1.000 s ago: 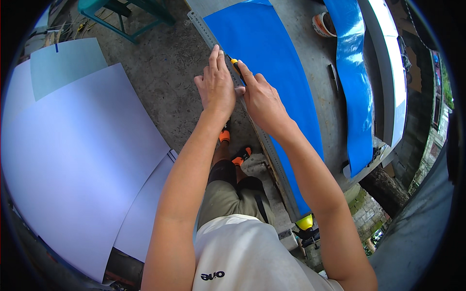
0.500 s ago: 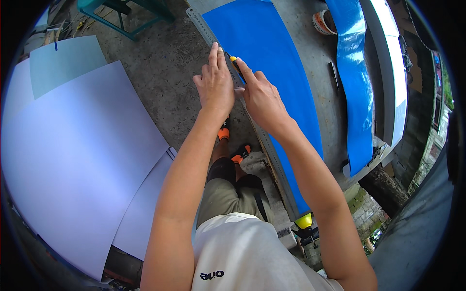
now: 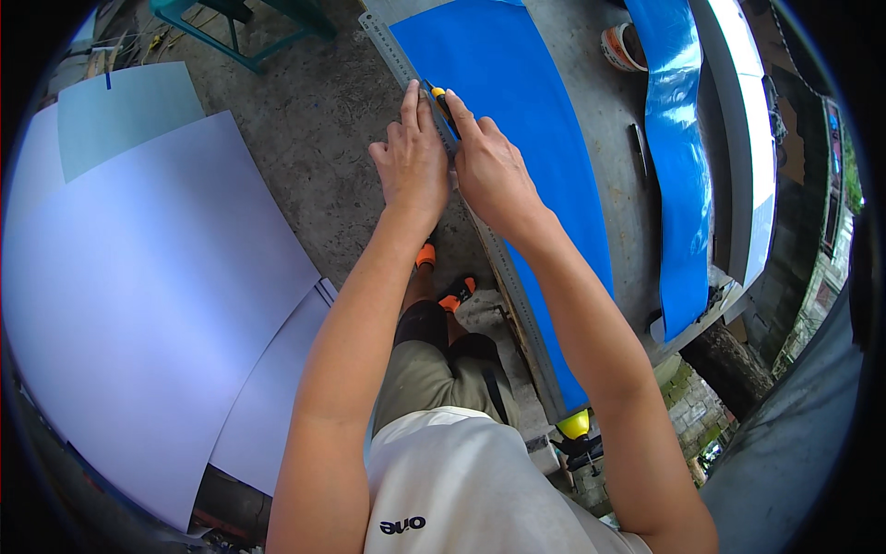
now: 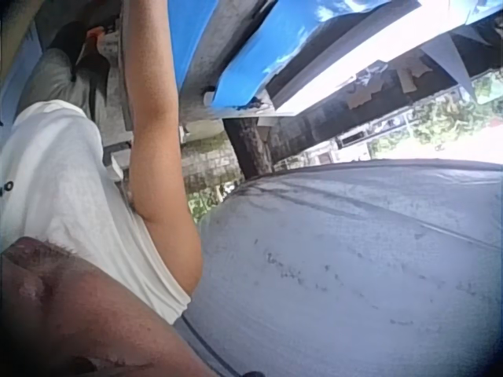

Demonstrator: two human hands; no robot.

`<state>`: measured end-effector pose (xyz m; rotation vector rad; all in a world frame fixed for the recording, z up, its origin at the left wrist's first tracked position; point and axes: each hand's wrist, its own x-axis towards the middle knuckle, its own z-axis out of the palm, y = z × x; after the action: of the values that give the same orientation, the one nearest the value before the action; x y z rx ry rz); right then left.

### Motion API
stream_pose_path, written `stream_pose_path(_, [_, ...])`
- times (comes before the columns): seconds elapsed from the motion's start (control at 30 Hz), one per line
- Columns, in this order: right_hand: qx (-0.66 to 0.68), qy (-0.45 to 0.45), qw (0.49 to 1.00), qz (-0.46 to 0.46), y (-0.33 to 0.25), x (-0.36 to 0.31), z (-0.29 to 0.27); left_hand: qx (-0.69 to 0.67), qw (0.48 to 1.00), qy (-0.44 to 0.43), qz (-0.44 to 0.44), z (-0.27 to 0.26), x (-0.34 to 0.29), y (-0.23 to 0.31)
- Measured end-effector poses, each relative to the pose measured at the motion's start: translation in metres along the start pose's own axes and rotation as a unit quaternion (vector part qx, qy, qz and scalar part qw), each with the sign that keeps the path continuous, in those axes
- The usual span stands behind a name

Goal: Cutting a blue material along a curved ruler using a utility knife.

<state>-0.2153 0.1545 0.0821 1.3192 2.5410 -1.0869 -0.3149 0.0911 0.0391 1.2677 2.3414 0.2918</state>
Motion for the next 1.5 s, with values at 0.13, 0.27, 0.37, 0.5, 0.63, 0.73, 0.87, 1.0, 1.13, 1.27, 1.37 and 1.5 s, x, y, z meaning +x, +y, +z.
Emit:
stream_pose_path(0.13, [0.007, 0.004, 1.000, -0.010, -0.001, 0.000, 0.001, 0.054, 0.997, 0.049, 0.028, 0.011, 0.001, -0.007])
stream_pose_path(0.27, [0.005, 0.004, 1.000, -0.011, 0.001, 0.000, 0.000, 0.041, 0.997, 0.051, 0.033, 0.013, 0.002, -0.006])
stream_pose_path(0.37, [0.007, 0.004, 1.000, -0.010, 0.001, -0.001, 0.000, 0.051, 0.998, 0.038, 0.028, 0.012, 0.002, -0.005])
stream_pose_path(0.5, [0.011, 0.008, 1.000, -0.013, 0.000, -0.001, 0.000, 0.051, 0.997, 0.042, 0.027, 0.012, 0.002, -0.006])
stream_pose_path(0.63, [0.006, 0.004, 1.000, -0.014, -0.001, -0.005, -0.001, 0.051, 0.997, 0.045, 0.025, 0.013, 0.002, -0.007])
stream_pose_path(0.73, [0.001, -0.002, 1.000, -0.008, 0.004, -0.012, -0.001, 0.032, 0.999, 0.023, 0.016, 0.006, 0.001, -0.001])
stream_pose_path(0.87, [0.006, -0.001, 1.000, -0.012, 0.009, -0.026, 0.000, 0.047, 0.998, 0.032, 0.020, 0.003, 0.002, -0.002])
stream_pose_path(1.0, [0.004, -0.003, 1.000, -0.004, 0.017, -0.038, 0.003, 0.027, 1.000, -0.009, 0.003, -0.002, 0.001, 0.002])
stream_pose_path(1.13, [0.006, -0.005, 1.000, 0.003, 0.019, -0.046, 0.004, 0.055, 0.998, -0.021, 0.004, -0.003, 0.000, 0.002])
stream_pose_path(1.27, [0.008, -0.019, 1.000, 0.012, 0.019, -0.054, 0.000, 0.067, 0.998, -0.010, 0.009, -0.004, 0.000, 0.003])
stream_pose_path(1.37, [0.006, -0.022, 1.000, 0.013, 0.022, -0.061, -0.001, 0.080, 0.996, -0.030, 0.003, -0.007, 0.002, 0.006])
stream_pose_path(1.5, [0.003, -0.036, 0.999, 0.026, 0.023, -0.071, 0.000, 0.088, 0.996, -0.034, 0.003, -0.007, 0.003, 0.004])
